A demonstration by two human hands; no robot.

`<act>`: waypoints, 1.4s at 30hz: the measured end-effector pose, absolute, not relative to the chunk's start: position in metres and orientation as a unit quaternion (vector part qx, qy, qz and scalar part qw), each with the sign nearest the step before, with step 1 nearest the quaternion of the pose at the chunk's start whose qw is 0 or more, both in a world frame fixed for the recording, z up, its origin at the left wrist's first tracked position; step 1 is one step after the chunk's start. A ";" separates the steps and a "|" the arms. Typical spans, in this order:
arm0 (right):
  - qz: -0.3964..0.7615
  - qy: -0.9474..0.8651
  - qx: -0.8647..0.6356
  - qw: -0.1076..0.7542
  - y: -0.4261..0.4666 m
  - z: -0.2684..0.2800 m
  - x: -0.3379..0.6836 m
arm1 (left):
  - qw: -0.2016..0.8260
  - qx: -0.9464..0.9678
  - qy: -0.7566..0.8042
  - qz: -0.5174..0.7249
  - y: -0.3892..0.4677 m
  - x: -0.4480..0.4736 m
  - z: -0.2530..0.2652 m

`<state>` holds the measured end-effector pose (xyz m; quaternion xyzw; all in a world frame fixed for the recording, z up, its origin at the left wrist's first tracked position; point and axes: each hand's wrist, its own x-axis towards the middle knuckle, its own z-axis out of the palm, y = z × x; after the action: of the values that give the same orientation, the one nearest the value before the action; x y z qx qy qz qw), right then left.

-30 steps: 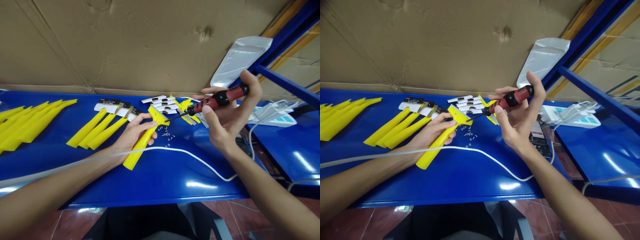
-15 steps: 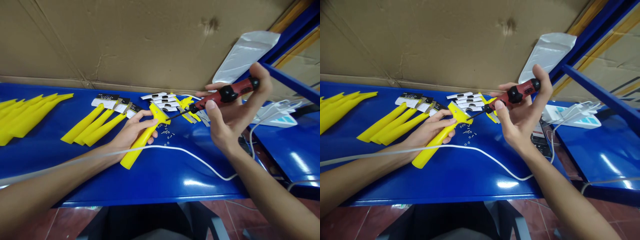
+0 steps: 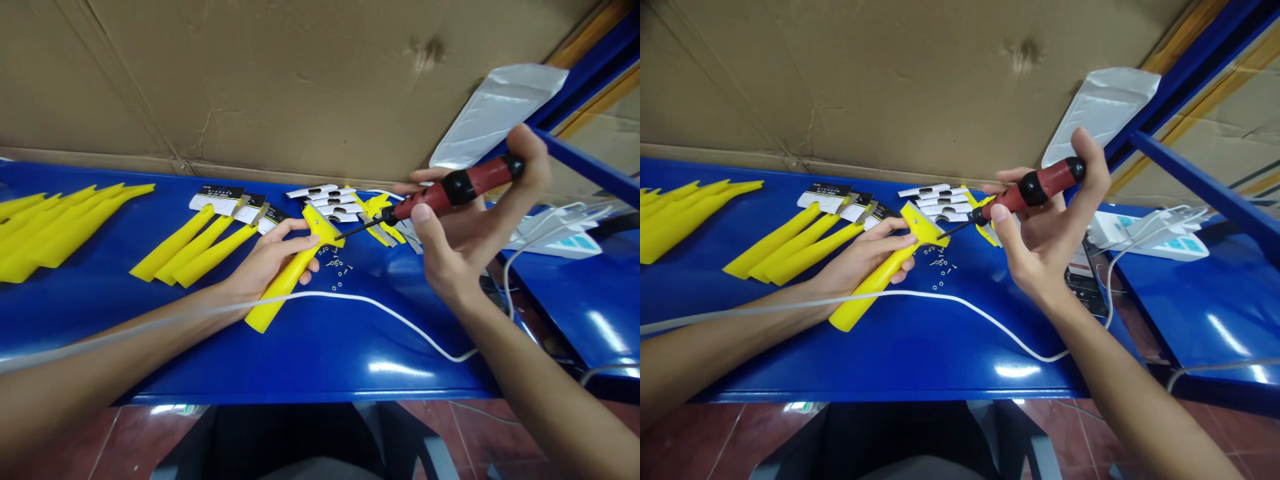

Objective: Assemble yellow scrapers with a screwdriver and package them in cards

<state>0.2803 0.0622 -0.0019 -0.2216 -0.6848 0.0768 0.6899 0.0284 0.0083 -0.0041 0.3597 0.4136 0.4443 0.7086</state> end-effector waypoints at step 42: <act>0.091 -0.684 -0.246 0.680 0.069 -0.010 0.282 | 0.706 0.359 0.400 0.462 0.008 0.028 -0.005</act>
<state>0.2819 0.0689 -0.0098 -0.2464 -0.6845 0.0906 0.6801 0.0276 0.0083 -0.0050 0.3585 0.4004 0.4615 0.7058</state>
